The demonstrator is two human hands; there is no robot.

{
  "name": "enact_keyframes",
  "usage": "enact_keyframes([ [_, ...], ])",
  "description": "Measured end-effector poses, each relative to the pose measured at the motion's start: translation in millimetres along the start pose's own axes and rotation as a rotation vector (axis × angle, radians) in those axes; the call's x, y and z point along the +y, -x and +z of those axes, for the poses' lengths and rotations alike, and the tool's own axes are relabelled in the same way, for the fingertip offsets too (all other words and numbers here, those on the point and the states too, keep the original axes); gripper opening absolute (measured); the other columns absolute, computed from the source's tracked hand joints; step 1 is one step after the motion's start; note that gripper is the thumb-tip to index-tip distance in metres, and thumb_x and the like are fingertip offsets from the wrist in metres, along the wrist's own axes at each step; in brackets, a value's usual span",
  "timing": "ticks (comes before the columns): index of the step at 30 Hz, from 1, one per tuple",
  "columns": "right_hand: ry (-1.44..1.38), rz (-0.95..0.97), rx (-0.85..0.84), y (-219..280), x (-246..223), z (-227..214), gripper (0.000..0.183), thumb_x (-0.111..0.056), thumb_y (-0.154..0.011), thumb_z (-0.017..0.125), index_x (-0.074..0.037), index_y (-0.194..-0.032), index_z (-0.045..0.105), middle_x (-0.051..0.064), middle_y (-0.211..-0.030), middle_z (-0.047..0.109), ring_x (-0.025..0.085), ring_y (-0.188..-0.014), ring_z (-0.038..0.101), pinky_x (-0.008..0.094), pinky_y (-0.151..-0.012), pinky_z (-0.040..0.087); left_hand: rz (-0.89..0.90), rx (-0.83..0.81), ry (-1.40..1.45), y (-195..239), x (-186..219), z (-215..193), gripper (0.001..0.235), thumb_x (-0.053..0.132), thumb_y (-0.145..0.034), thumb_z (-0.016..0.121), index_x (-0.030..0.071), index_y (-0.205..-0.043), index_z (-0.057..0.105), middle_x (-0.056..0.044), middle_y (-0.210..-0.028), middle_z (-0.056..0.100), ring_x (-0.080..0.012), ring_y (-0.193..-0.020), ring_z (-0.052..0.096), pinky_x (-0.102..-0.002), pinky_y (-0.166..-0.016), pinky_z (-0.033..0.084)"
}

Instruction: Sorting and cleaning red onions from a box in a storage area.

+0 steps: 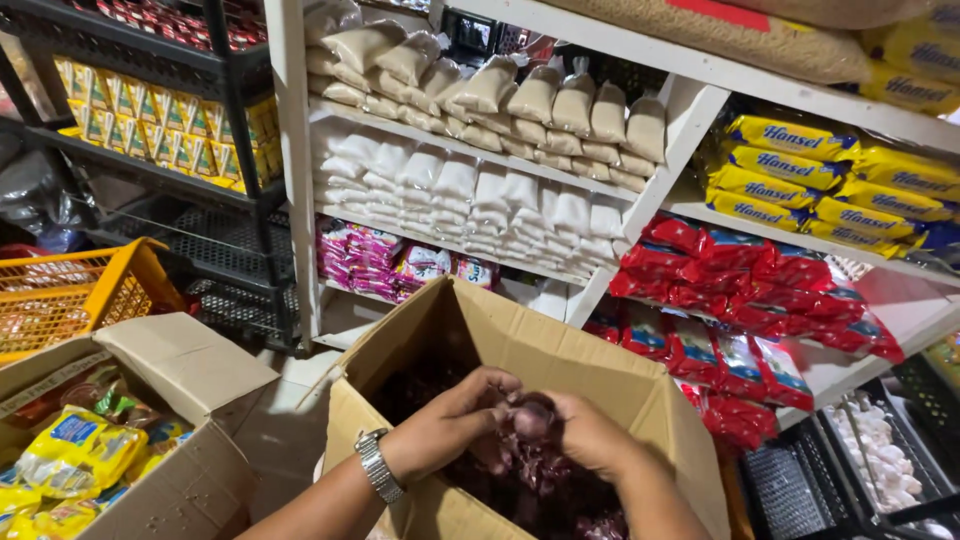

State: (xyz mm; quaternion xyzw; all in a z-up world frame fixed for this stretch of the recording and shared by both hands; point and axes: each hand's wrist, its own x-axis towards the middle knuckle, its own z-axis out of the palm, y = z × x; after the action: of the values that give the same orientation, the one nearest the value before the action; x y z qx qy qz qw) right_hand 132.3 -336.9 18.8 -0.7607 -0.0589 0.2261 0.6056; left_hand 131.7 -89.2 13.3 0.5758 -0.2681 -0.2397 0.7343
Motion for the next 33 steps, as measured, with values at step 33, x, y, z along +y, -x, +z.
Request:
enact_keyframes([
  [33, -0.568, -0.043, -0.122, 22.6, -33.7, 44.6, 0.043, -0.02, -0.088, 0.069, -0.008, -0.126, 0.053, 0.007, -0.101, 0.065, 0.016, -0.073, 0.067, 0.028, -0.056, 0.058, 0.576, 0.342, -0.623, 31.4, 21.2, 26.3, 0.054, 0.002, -0.079, 0.08, 0.006, -0.129, 0.061, -0.014, -0.12, 0.062, -0.0332, -0.116, 0.063, -0.044, -0.108, 0.046],
])
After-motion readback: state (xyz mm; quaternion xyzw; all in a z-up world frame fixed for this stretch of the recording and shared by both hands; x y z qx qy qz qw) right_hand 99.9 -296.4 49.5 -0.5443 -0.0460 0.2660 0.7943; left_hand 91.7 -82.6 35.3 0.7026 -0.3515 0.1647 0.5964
